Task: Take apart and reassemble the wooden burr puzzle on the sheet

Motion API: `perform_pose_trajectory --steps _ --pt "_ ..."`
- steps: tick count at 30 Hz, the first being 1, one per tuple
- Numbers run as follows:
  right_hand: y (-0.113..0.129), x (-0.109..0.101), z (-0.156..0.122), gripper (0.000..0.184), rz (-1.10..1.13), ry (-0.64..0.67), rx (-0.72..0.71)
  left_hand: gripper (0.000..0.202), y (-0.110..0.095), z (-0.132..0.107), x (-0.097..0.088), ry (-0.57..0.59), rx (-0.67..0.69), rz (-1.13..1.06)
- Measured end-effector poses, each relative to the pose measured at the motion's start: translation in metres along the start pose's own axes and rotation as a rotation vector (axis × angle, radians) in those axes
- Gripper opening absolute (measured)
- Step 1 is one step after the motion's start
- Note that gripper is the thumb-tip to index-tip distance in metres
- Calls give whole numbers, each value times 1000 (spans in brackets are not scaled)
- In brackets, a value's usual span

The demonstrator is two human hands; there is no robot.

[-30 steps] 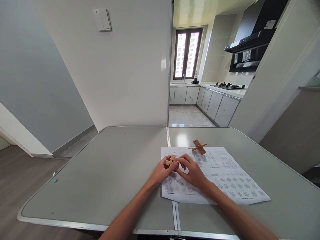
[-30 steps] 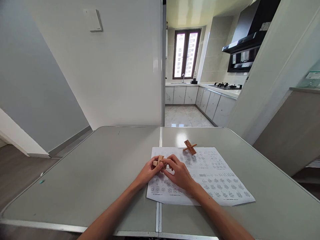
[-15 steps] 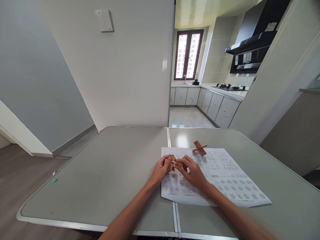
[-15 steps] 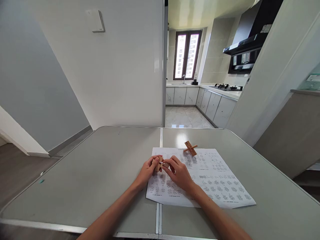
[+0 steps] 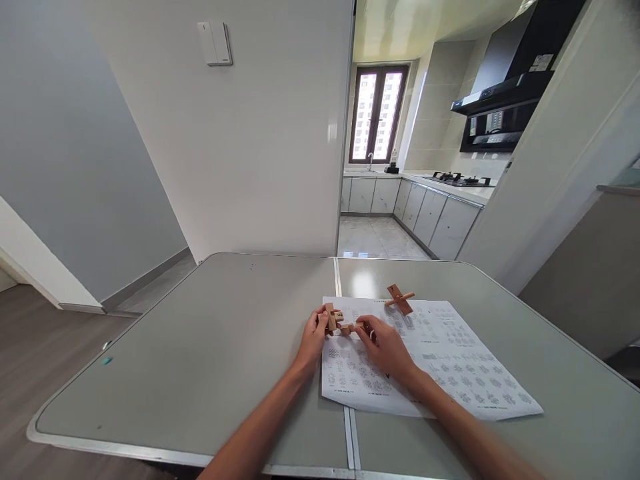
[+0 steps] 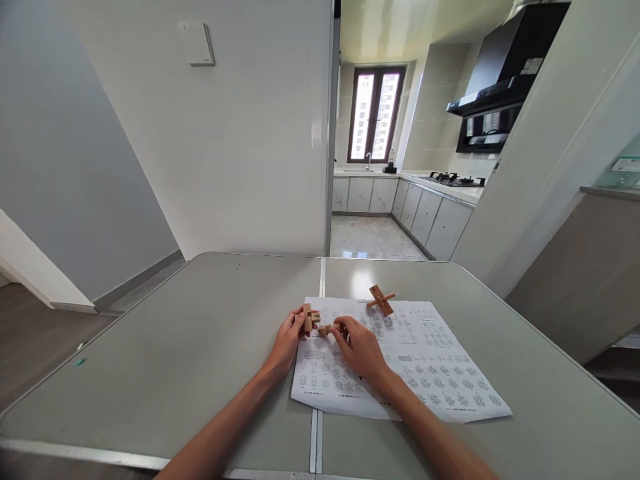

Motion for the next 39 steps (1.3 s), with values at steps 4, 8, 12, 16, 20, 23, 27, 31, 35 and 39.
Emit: perform_pose_trajectory --steps 4,8,12,16,20,23,27,31,35,39 --pt "-2 2 0 28 -50 60 -4 63 2 2 -3 -32 -12 -1" --pt "-3 2 0 26 -55 114 -4 61 0 0 -2 -30 -26 34" --pt "-4 2 0 22 -57 118 -3 57 -3 -3 2 -4 -12 79" --pt "-4 2 0 17 -77 121 -23 55 -6 -5 5 7 0 90" --pt "-3 2 1 18 -37 83 -10 55 -10 -7 8 35 6 126" --pt "-2 -2 3 21 57 19 40 53 -10 -8 11 105 16 179" --pt "2 -9 6 26 148 -39 53 50 -7 -12 15 216 52 287" --pt "10 -14 6 25 219 -21 -15 46 -7 -20 19 332 64 391" --pt "16 -17 6 25 252 -2 -28 42 -7 -26 22 402 43 416" --pt "17 -21 8 26 283 23 -1 46 -5 -27 22 424 16 370"
Point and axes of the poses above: each hand's wrist, its own z-axis towards the middle knuckle, its own x-axis out of the palm, y = z × x, the point moved 2 cm from there along z, towards the middle knuckle, and after that the axes turned 15 degrees about -z, right-handed, at the moved point
